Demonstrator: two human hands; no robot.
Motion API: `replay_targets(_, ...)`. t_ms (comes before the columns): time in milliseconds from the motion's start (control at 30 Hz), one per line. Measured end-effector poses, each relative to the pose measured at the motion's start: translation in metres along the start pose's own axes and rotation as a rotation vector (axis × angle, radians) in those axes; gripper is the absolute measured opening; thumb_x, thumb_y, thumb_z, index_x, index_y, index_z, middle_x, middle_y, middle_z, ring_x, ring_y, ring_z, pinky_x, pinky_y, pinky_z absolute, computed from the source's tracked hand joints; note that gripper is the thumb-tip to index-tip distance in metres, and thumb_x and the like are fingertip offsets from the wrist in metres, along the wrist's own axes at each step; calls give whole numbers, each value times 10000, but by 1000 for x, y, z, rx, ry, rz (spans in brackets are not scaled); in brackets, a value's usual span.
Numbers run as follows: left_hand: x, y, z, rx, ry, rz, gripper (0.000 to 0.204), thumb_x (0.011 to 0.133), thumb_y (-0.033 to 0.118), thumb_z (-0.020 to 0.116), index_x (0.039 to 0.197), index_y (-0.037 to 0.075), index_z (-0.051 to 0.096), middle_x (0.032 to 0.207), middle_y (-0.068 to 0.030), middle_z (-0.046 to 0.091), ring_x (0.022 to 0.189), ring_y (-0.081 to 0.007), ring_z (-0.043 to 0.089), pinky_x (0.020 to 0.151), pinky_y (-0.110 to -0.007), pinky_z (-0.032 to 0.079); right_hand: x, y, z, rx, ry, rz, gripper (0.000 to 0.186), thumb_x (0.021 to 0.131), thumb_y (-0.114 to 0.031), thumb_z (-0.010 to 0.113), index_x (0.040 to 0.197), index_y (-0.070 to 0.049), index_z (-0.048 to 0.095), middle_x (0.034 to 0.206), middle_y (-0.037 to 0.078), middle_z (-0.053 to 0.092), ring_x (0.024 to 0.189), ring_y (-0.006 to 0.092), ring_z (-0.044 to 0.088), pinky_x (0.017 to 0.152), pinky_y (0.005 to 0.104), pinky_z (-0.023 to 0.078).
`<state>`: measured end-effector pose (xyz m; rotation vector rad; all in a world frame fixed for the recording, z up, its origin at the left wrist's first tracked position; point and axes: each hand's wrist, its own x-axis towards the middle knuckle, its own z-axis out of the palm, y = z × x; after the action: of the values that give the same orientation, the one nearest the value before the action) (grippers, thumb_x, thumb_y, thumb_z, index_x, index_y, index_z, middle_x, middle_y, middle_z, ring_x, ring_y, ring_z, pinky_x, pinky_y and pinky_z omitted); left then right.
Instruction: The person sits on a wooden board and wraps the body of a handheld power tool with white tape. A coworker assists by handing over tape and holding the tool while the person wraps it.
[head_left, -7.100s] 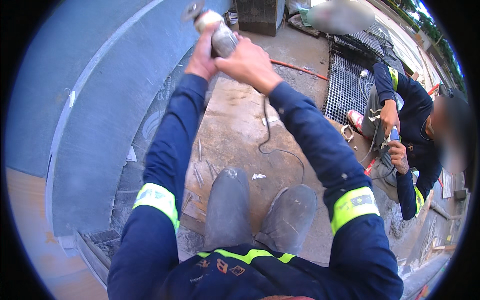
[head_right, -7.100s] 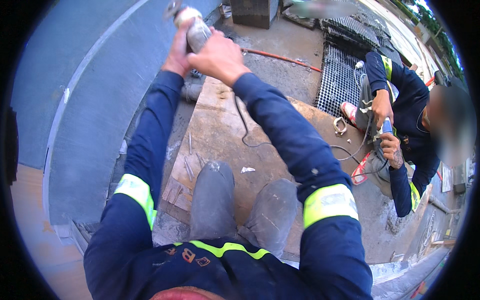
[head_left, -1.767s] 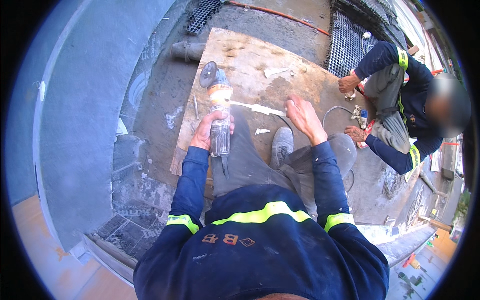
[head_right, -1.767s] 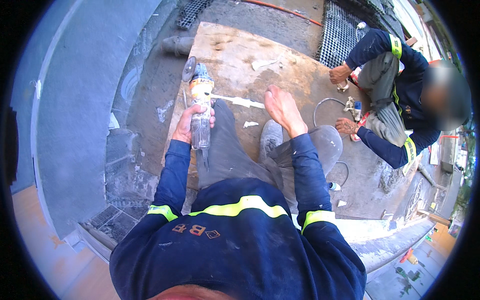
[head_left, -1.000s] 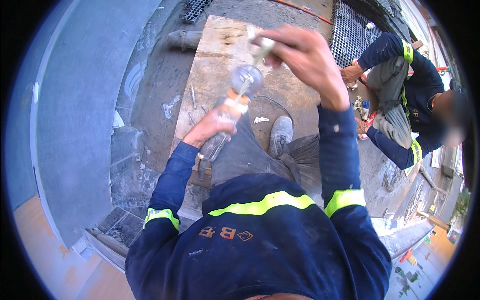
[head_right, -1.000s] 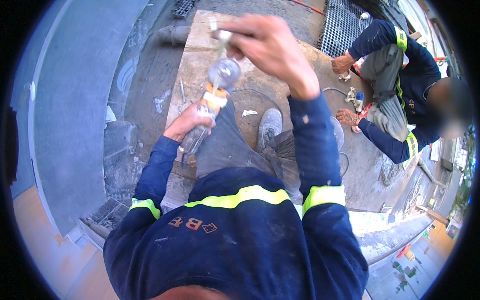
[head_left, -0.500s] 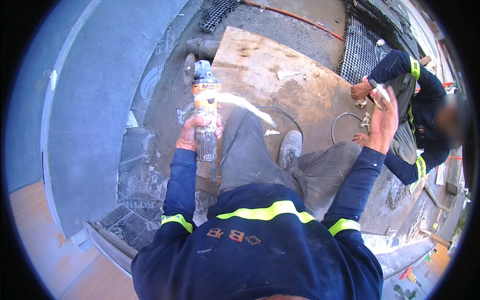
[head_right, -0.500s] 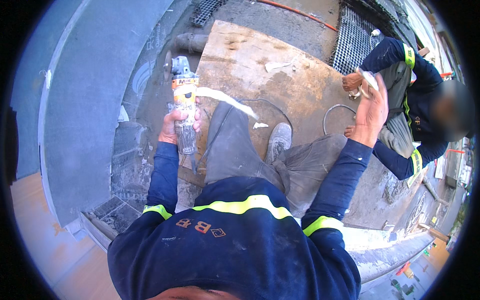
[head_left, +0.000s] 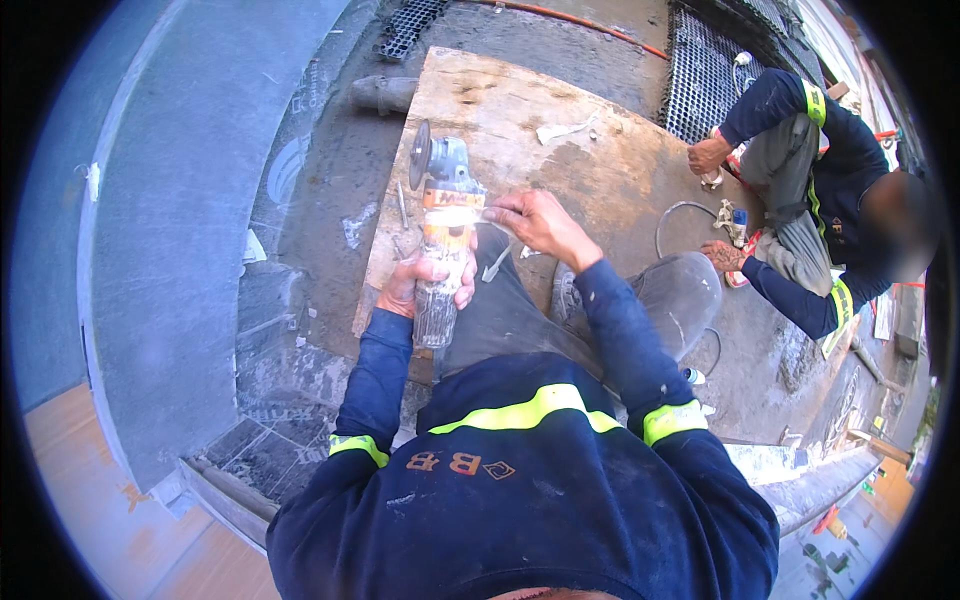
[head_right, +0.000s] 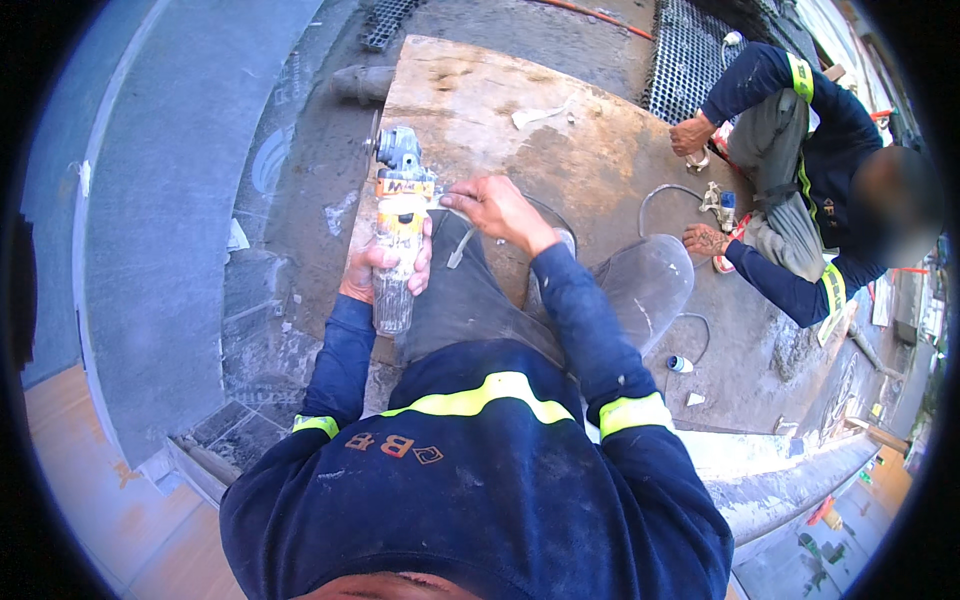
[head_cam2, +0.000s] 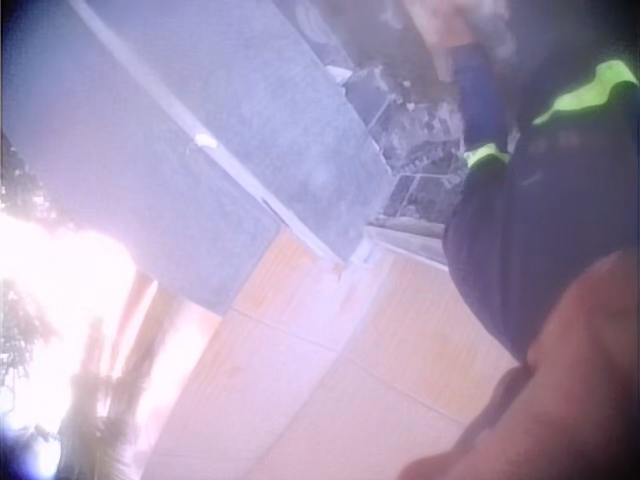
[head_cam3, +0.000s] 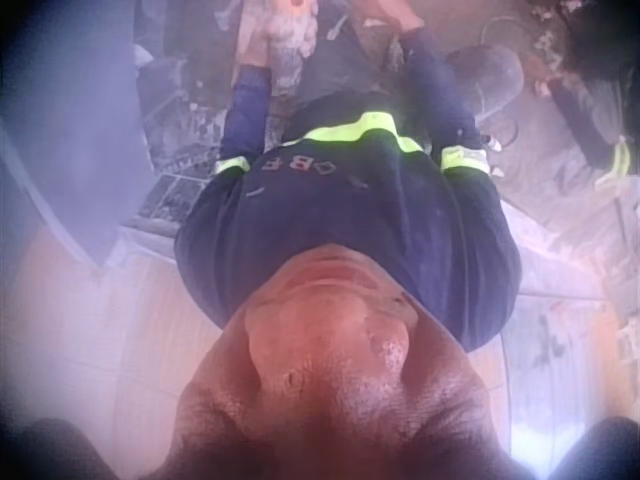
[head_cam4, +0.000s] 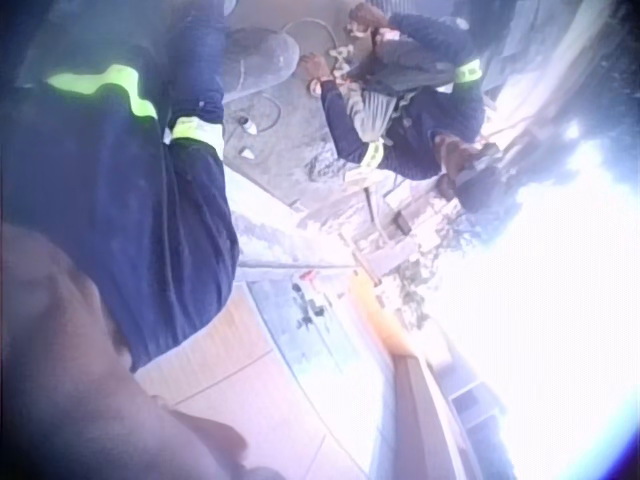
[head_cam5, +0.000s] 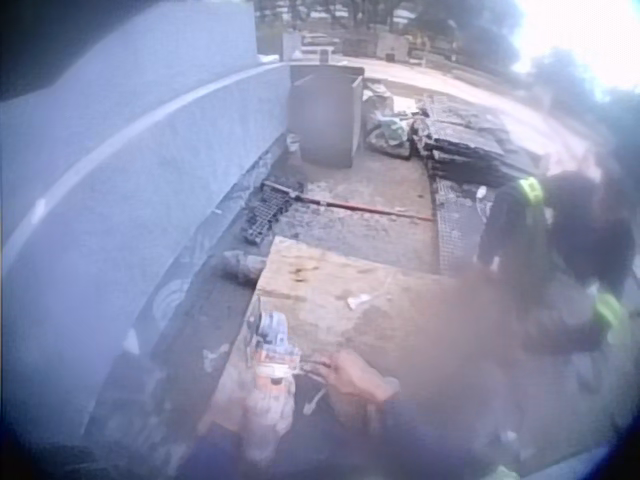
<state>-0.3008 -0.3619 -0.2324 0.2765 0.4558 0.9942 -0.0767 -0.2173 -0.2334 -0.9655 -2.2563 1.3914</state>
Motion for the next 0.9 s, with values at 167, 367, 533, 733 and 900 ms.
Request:
replay_targets(167,-3,17,33,457,-164,-274,663,719,168,826,1302,-12,565,922,-135,691,714,-243,713,648,-366,602,68,18,-43,-59,-110,-437,282,985,-305,779,1172,-97,814,997,115,771,936,255,728,849,405,557)
replay_targets(367,-14,21,8,714,78,-277,536,770,92,794,1257,-20,600,934,-141,703,721,-227,719,648,-373,620,51,-174,-139,-387,-468,-367,213,943,-266,809,1002,-63,837,810,53,660,770,208,647,708,395,515)
replay_targets(533,-8,16,-29,138,348,-31,520,820,164,724,1275,-37,572,921,-163,693,692,-266,710,643,-400,617,-25,-144,-143,-534,-315,-353,220,931,-252,800,890,-36,810,752,95,637,716,263,647,667,415,496)
replay_targets(733,-26,23,-10,27,26,19,677,741,179,793,1334,-20,534,966,-178,687,723,-286,713,646,-400,608,-5,-3,-182,-668,-30,-73,246,962,-275,744,960,-44,828,860,165,719,775,333,681,718,441,519)
replay_targets(900,-5,48,28,1327,-220,16,833,675,290,907,1397,13,598,1194,-114,724,1071,-232,677,994,-361,528,71,-23,-192,-898,387,-311,237,992,-268,720,1024,-47,802,901,175,726,765,312,704,713,438,556)
